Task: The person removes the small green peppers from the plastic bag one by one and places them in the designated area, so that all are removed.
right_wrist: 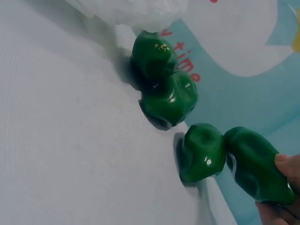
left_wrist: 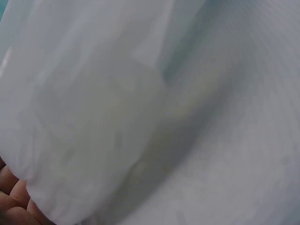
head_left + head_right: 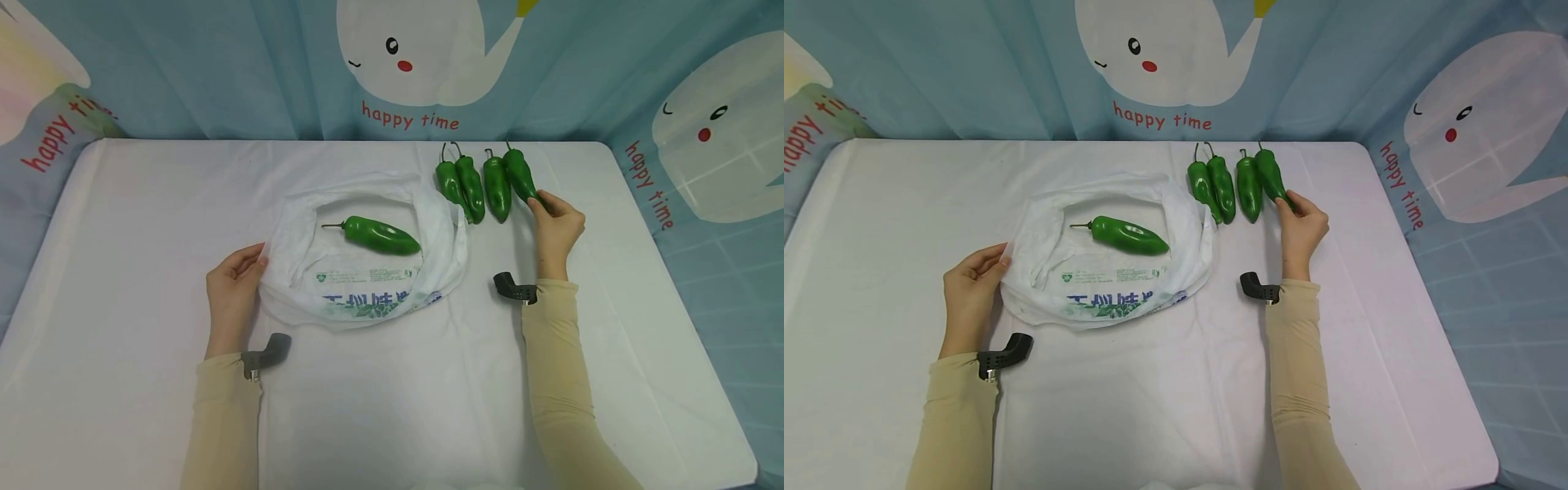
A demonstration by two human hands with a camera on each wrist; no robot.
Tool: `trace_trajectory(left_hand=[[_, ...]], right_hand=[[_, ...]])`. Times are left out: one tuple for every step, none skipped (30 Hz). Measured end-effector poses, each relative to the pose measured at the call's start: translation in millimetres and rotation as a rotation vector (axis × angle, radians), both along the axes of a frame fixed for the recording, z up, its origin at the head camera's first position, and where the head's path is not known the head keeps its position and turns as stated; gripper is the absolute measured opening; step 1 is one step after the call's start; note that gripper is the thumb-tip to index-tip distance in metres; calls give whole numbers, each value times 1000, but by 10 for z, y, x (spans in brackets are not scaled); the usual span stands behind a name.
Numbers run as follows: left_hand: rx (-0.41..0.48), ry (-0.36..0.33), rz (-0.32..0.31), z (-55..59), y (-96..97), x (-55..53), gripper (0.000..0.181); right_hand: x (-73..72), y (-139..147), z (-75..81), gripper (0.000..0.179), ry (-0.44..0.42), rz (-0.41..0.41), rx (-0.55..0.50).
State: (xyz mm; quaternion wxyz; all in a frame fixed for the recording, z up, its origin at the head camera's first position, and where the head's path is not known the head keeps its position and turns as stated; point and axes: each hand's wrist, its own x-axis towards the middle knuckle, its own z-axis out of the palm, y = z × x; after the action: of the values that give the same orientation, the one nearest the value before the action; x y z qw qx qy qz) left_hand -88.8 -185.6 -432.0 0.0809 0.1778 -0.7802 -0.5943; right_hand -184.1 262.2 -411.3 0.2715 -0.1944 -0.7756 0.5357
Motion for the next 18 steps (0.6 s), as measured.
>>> trace_trajectory(left_hand=[[2, 0, -1, -1, -1, 0, 27], [3, 1, -2, -2, -1, 1, 28], [4, 2, -1, -3, -2, 1, 27], [4, 2, -1, -3, -2, 0, 27], [4, 1, 0, -2, -1, 1, 27], [4, 1, 1, -1, 0, 1, 27], [4, 1, 3, 1, 1, 2, 27], [3, 2, 4, 2, 2, 2, 27], [3, 2, 4, 3, 3, 2, 27], [1, 1, 4, 4, 5, 2, 27], [0, 1, 5, 5, 5, 2, 27], [-2, 2, 5, 5, 6, 2, 27], [-3, 3, 5, 5, 6, 2, 27], [-5, 3, 4, 5, 6, 2, 27], [-7, 3, 3, 4, 7, 2, 27], [-7, 3, 3, 4, 7, 2, 27], [-7, 1, 3, 5, 7, 3, 27], [-7, 2, 2, 5, 7, 3, 27]], right_hand=[[1, 13, -10, 27, -3, -6, -7], [3, 23, -18, 27, -6, -13, -18], [7, 31, -20, 28, -10, -16, -34], [11, 36, -23, 29, -14, -19, -46], [14, 43, -26, 29, -22, -21, -62], [19, 46, -27, 30, -30, -22, -78], [24, 47, -28, 30, -39, -21, -95], [27, 45, -27, 29, -43, -20, -114], [28, 43, -26, 29, -47, -15, -137], [27, 41, -29, 29, -48, -12, -153], [25, 38, -31, 28, -49, -6, -168], [23, 34, -33, 28, -48, 3, -180], [20, 29, -33, 28, -43, 13, -194], [18, 24, -33, 28, -39, 24, -203], [16, 21, -33, 28, -39, 32, -213], [14, 20, -34, 28, -37, 39, -222], [14, 21, -35, 28, -38, 42, -226], [14, 23, -36, 28, -37, 44, -227]])
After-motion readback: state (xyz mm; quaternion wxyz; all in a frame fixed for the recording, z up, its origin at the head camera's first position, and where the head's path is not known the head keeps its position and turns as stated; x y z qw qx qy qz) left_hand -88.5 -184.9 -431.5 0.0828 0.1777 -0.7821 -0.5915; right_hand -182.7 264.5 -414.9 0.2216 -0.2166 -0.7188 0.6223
